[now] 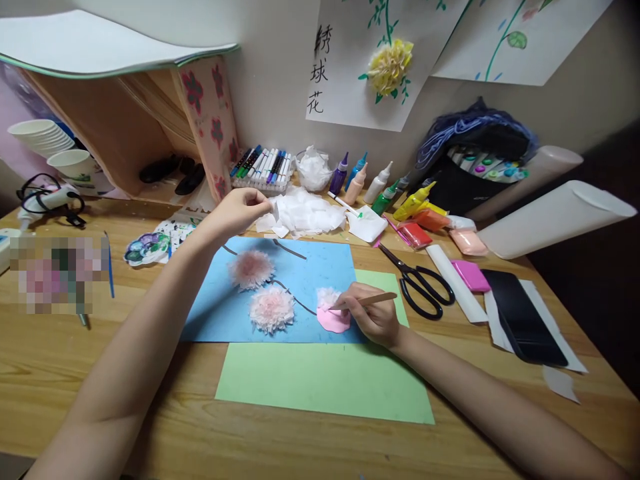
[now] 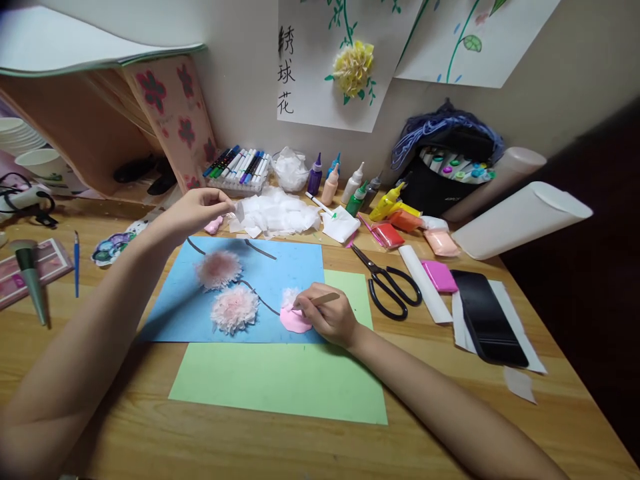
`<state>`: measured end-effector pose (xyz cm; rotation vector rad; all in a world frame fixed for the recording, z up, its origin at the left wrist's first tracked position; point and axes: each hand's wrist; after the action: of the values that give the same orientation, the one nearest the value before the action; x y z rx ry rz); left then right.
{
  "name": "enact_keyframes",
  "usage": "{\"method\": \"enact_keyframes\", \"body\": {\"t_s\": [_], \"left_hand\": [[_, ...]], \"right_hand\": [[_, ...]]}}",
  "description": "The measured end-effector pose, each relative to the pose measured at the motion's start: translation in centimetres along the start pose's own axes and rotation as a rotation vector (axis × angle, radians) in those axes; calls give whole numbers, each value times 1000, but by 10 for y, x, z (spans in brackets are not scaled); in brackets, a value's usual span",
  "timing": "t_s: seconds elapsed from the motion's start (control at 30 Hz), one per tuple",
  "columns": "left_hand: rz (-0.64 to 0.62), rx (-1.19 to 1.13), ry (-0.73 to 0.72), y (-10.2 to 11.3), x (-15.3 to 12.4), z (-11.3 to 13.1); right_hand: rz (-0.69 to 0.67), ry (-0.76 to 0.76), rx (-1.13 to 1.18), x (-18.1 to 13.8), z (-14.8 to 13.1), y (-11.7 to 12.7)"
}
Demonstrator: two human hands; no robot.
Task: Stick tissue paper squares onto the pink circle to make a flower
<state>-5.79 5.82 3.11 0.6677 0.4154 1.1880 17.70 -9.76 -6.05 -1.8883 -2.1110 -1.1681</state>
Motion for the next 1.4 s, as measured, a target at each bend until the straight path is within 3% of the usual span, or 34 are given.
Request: {"method": "enact_keyframes", "body": {"t_s": [0.1, 0.2, 0.3, 0.37, 0.53, 0.67, 0.77, 0.87, 1.0, 1.4], "left_hand": [[-178, -35, -104, 0, -12, 22], [-523, -58, -183, -8, -26, 39], [-870, -142, -220, -27, -38, 47], [-953, -156, -261, -43, -43, 47], [-909, 33, -322, -73, -49, 40], [-801, 138, -333, -77, -50, 38], [-737, 184, -350, -79, -50, 37], [-716, 194, -363, -82, -49, 35], [-715, 189, -360, -85, -49, 32], [-673, 406, -290, -81, -39, 25]], "right_hand": [[-1, -13, -11, 1, 0, 0], [33, -47, -29, 2, 0, -1], [62, -96, -29, 3, 0, 0], [68, -127, -29, 3, 1, 0], [75, -174, -16, 3, 3, 0], [181, -200, 59, -2, 3, 1], [279, -102, 102, -5, 3, 3], [179, 23, 30, -5, 2, 5], [57, 57, -100, -2, 1, 4], [72, -1, -188, 1, 2, -1]]}}
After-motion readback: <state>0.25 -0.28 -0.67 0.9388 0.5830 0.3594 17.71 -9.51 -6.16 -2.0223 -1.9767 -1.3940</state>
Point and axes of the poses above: each hand's wrist, its own x-axis towards the middle knuckle, its own y-axis out of the back of the hand, z = x × y, and after that the axes turned 7 degrees about -y, right-handed
